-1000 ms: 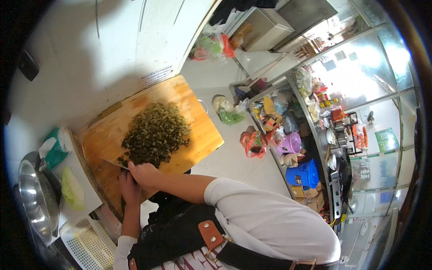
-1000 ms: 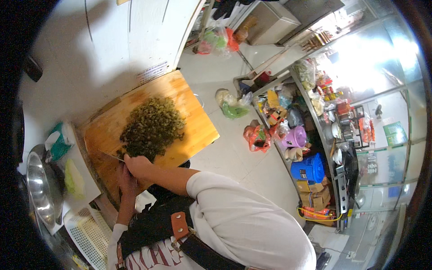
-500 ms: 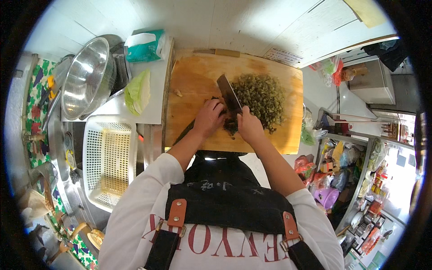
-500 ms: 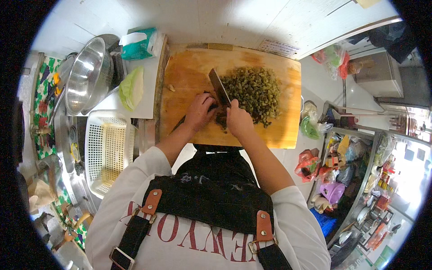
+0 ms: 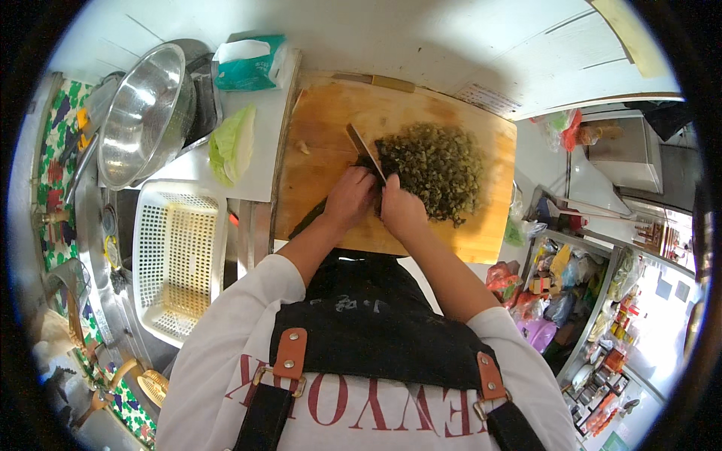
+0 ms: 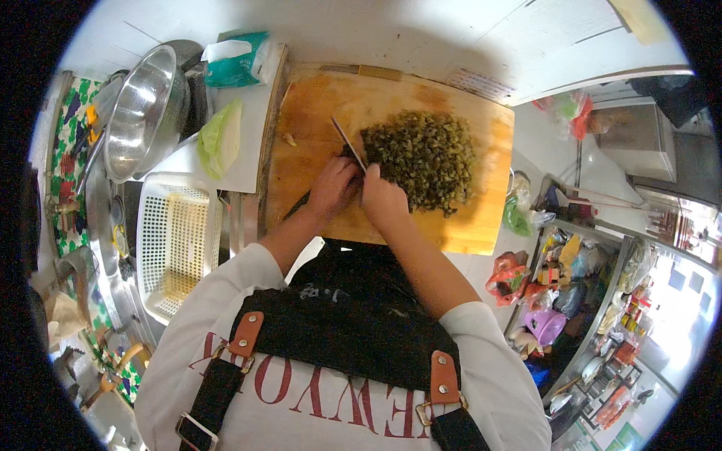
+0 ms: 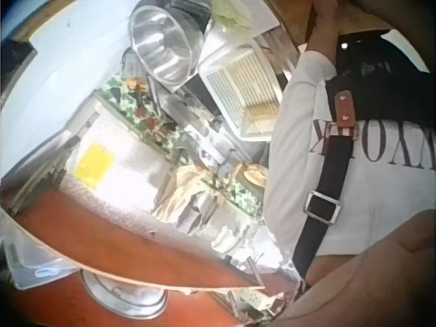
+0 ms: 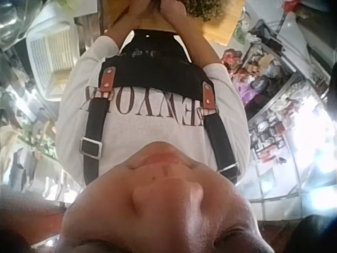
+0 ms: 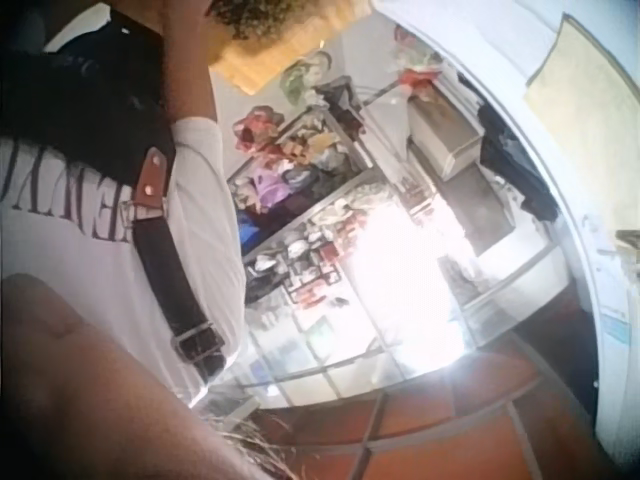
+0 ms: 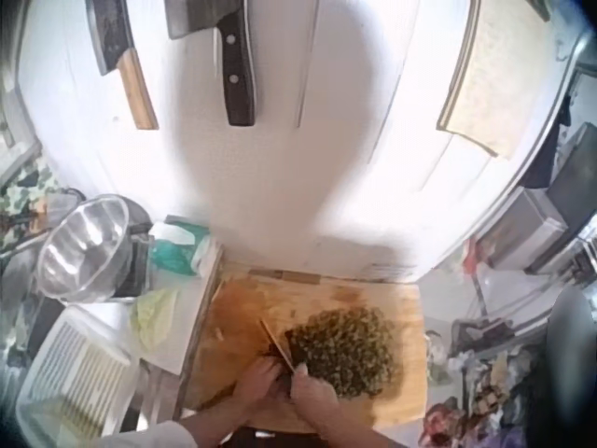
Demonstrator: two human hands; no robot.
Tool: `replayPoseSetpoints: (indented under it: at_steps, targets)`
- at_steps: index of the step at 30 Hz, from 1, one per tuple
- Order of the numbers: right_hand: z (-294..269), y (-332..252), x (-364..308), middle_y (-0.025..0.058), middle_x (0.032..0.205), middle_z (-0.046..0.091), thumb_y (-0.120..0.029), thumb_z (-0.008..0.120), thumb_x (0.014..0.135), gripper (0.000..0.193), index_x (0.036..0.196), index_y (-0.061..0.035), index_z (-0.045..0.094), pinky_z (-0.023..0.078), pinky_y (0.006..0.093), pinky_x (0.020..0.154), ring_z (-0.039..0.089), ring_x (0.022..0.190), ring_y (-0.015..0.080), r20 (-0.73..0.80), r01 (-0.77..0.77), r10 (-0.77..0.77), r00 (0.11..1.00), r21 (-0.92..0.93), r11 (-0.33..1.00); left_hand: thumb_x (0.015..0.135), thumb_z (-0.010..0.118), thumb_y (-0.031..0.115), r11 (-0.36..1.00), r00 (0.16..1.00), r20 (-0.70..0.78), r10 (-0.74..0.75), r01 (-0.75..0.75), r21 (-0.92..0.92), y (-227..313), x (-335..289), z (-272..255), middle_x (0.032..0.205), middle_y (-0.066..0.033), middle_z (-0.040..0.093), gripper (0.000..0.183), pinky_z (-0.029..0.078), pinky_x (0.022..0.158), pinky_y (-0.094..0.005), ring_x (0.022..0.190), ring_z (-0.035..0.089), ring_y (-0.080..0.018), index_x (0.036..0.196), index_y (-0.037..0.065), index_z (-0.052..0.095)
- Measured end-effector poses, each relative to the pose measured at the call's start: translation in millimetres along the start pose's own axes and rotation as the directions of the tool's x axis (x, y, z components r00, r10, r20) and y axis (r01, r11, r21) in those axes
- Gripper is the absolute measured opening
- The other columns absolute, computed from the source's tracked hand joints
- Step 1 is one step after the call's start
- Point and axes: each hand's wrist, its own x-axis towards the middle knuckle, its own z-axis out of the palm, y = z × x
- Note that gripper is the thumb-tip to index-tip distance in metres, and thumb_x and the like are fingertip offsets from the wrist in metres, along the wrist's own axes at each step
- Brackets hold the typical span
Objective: The person chops green leafy vegetables on a wooden cutting board using a cleaver, then scrapes the chopped pieces into a white basket. The person also moves a metal bowl and places it on a stove.
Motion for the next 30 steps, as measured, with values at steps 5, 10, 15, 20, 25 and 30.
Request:
replayPoseSetpoints:
  at_steps: [5,10,15,20,25,30]
  targets:
    - [-34,-17,3,0.0249,0.072,0.063,-0.021,0.038,0.096,0.019,0.096,-0.0022,0.037,0.049,0.0530,0.061,0.062,0.069,0.0436,0.068,0.016,-0.015,0.998,-0.017,1.000,0.075,0.064,0.003,0.998,0.993,-0.111,0.043,-0.036,0.060,8,-7,-12,0.105,-0.0165,0.054,0.030,0.044,0.085,-0.0448,0.100,0.051,-0.0384,0.104,0.003,0.055]
    - [-12,-8,-23,0.0262,0.073,0.063,-0.022,0.038,0.096,0.020,0.096,-0.0020,0.037,0.048,0.0541,0.060,0.062,0.069,0.0444,0.138,-0.081,0.083,0.987,-0.022,0.997,0.073,0.066,0.005,0.999,0.999,-0.003,-0.035,0.035,0.001,-8,-10,2,0.106,-0.0166,0.054,0.033,0.044,0.084,-0.0451,0.100,0.051,-0.0382,0.104,0.002,0.056]
    - [-22,-25,12,0.0253,0.079,0.065,-0.011,0.042,0.090,0.019,0.105,0.0015,0.039,0.052,0.0497,0.064,0.065,0.075,0.0417,0.116,-0.004,0.007,0.993,-0.032,0.999,0.068,0.066,0.003,0.998,0.999,0.033,0.001,-0.003,0.055,-3,-10,-9,0.103,-0.0129,0.053,0.034,0.046,0.082,-0.0420,0.097,0.051,-0.0332,0.100,0.003,0.057]
    - [-33,-28,-28,0.0266,0.080,0.065,-0.010,0.041,0.090,0.016,0.102,-0.0002,0.039,0.051,0.0529,0.066,0.064,0.076,0.0443,0.268,-0.096,0.117,0.956,-0.088,0.991,0.070,0.065,0.006,0.989,0.994,0.039,-0.106,0.101,0.105,-1,-20,-11,0.105,-0.0123,0.052,0.036,0.046,0.085,-0.0416,0.100,0.051,-0.0331,0.105,0.003,0.055]
    - [-4,-25,1,0.0261,0.077,0.064,-0.015,0.041,0.091,0.016,0.099,-0.0011,0.038,0.050,0.0526,0.064,0.063,0.073,0.0444,0.067,0.026,-0.027,0.997,0.013,1.000,0.070,0.066,0.005,0.995,0.994,0.075,-0.078,0.073,0.072,-2,-22,-10,0.106,-0.0123,0.052,0.037,0.045,0.085,-0.0412,0.101,0.050,-0.0330,0.105,0.003,0.055]
    - [-32,-32,-29,0.0259,0.073,0.063,-0.022,0.040,0.095,0.019,0.098,-0.0031,0.037,0.049,0.0529,0.060,0.063,0.070,0.0436,0.191,-0.003,0.015,0.981,-0.065,0.998,0.074,0.064,0.003,0.997,0.995,-0.062,-0.080,0.081,0.012,-5,-28,-13,0.102,-0.0174,0.054,0.028,0.045,0.081,-0.0453,0.096,0.051,-0.0387,0.101,0.003,0.056]
